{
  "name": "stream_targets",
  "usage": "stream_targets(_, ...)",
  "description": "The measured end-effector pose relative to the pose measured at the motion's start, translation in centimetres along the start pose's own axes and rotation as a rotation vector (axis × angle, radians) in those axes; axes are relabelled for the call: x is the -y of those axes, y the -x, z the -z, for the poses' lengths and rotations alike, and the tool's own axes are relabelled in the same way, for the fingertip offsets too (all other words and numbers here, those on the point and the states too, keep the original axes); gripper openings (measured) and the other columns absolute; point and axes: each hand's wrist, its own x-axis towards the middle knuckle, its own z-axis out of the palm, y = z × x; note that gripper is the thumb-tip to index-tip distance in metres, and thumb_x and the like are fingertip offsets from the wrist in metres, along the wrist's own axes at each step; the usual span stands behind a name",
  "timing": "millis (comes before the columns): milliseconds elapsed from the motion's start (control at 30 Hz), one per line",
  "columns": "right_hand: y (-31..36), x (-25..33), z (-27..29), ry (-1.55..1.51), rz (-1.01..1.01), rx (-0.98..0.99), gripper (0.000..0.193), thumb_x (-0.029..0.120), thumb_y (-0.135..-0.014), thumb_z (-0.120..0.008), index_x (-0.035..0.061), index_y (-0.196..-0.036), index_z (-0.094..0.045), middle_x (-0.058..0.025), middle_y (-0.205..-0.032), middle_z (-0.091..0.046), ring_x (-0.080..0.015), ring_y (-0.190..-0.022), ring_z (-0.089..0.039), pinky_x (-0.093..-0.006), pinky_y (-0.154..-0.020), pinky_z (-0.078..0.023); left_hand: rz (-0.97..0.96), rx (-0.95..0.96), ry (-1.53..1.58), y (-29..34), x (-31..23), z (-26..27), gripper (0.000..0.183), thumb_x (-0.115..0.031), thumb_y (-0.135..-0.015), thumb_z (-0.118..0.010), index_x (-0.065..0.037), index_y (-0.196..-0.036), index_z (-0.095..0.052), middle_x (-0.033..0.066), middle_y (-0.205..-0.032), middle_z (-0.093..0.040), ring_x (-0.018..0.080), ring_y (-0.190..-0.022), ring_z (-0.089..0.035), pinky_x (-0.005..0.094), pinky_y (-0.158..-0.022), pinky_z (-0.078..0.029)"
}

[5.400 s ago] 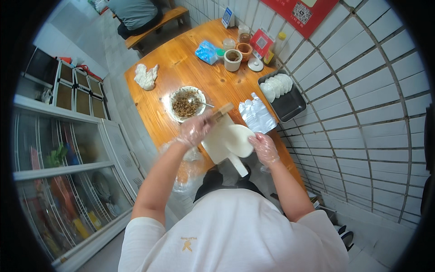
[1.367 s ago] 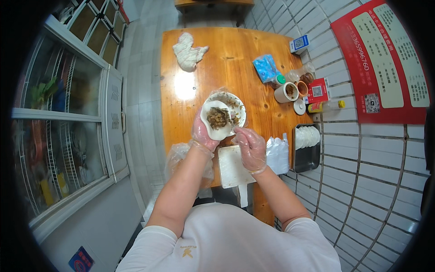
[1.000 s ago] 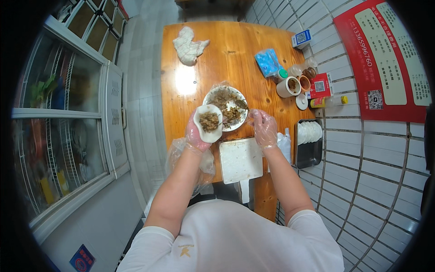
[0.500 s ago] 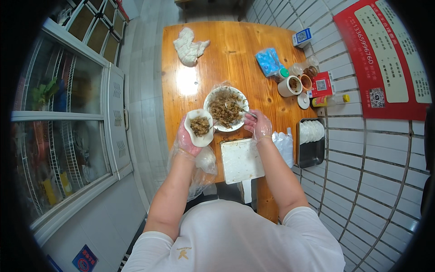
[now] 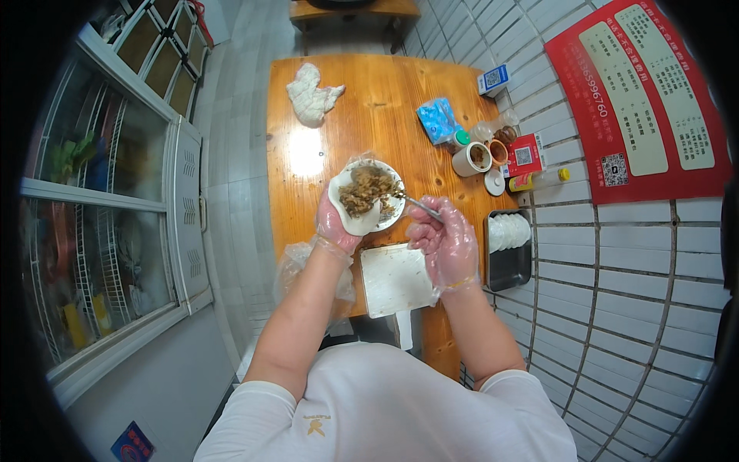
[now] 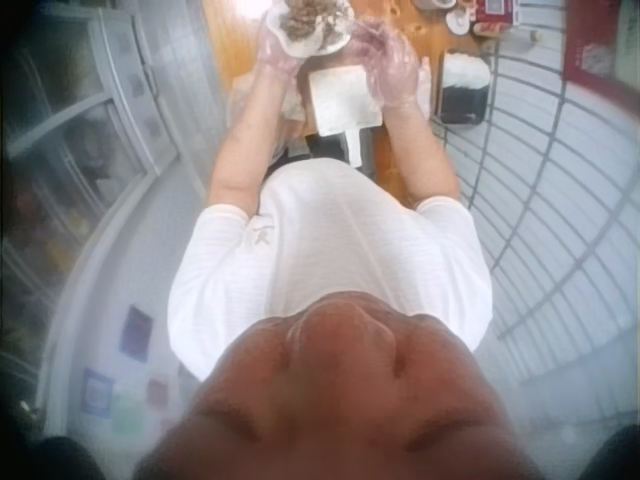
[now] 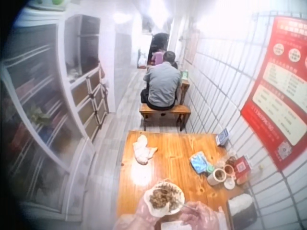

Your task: The person repeatedly scoops filling onto dough rounds, folds and seals them into dumplings, and places them on a tray. The person also flattens dough pieces on a cutting board and handles a plastic bag of dough. The process continues throughout the clip.

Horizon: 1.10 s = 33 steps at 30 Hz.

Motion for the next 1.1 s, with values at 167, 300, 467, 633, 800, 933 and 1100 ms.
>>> stream_targets(167, 0.3, -3.3, 0.0, 0.503, 0.320, 0.109, 0.028, 0.018, -0.106, -0.054, -0.0035, -0.119, -0.067, -0.0140, -0.105, -0.072, -0.0178, -0.082, -0.071, -0.0272, -0.074, -0.058, -0.048, 0.016, -0.123, 0.3, 0.0, -0.9, 0.034, -0.016, -0.102, -0.043, 0.002, -0.128, -0.057, 0.0131, -0.121, -0.066, 0.0243, -0.108, -0.064, 0.0366, -0.094, -0.055)
stream_targets(300, 0.9, -4.0, 1.2, 0.402, 0.380, 0.058, 0.026, 0.015, -0.106, -0.054, -0.0038, -0.118, -0.067, -0.0131, -0.107, -0.072, -0.0162, -0.084, -0.070, -0.0282, -0.078, -0.058, -0.024, 0.128, -0.140, 1.0, -0.2, -1.1, 0.026, -0.013, -0.100, -0.048, 0.000, -0.119, -0.059, 0.0109, -0.113, -0.067, 0.0219, -0.107, -0.064, 0.0359, -0.091, -0.056)
stream_targets(467, -1.1, -4.8, 3.8, 0.312, 0.298, -0.133, 0.032, 0.026, -0.107, -0.054, -0.0024, -0.118, -0.065, -0.0113, -0.106, -0.072, -0.0120, -0.076, -0.067, -0.0245, -0.066, -0.052, -0.115, 0.072, -0.219, 1.8, 0.2, -1.0, 0.024, -0.017, -0.098, -0.054, -0.003, -0.117, -0.060, 0.0111, -0.111, -0.067, 0.0237, -0.103, -0.066, 0.0396, -0.089, -0.057)
stream_targets(633, -4.6, -7.3, 5.4, 0.698, -0.038, -0.092, 0.062, 0.049, -0.108, -0.042, -0.0070, -0.125, -0.063, -0.0167, -0.115, -0.071, -0.0239, -0.107, -0.066, -0.0334, -0.092, -0.051, -0.051, -0.026, -0.155, 2.4, 0.2, -1.0, 0.025, -0.027, -0.100, -0.055, -0.008, -0.115, -0.062, 0.0118, -0.106, -0.068, 0.0296, -0.094, -0.069, 0.0431, -0.082, -0.058)
stream_targets(800, -3.3, -6.4, 2.3, 0.419, -0.121, 0.044, 0.086, 0.066, -0.104, -0.022, -0.0055, -0.133, -0.061, -0.0200, -0.141, -0.058, -0.0291, -0.139, -0.045, -0.0394, -0.119, -0.028, 0.035, -0.058, -0.130, 2.9, -0.3, -1.7, 0.030, -0.035, -0.101, -0.051, -0.009, -0.111, -0.064, 0.0132, -0.104, -0.070, 0.0322, -0.091, -0.069, 0.0436, -0.076, -0.058)
stream_targets(933, -1.5, -2.5, -0.4, 0.225, 0.081, 0.228, 0.091, 0.068, -0.104, -0.013, -0.0019, -0.125, -0.068, -0.0193, -0.146, -0.055, -0.0292, -0.149, -0.032, -0.0437, -0.124, -0.018, 0.039, -0.037, -0.043, 3.2, -0.4, -2.2, 0.031, -0.034, -0.101, -0.051, -0.008, -0.111, -0.064, 0.0145, -0.102, -0.070, 0.0317, -0.089, -0.069, 0.0437, -0.074, -0.058)
stream_targets(1100, -1.2, -0.9, -1.3, 0.525, 0.238, 0.202, 0.088, 0.061, -0.107, -0.010, -0.0016, -0.118, -0.071, -0.0197, -0.144, -0.056, -0.0294, -0.147, -0.036, -0.0437, -0.124, -0.019, 0.072, 0.031, -0.035, 3.7, -0.4, -2.8, 0.036, -0.037, -0.103, -0.047, -0.006, -0.114, -0.063, 0.0164, -0.104, -0.070, 0.0327, -0.088, -0.070, 0.0437, -0.073, -0.060)
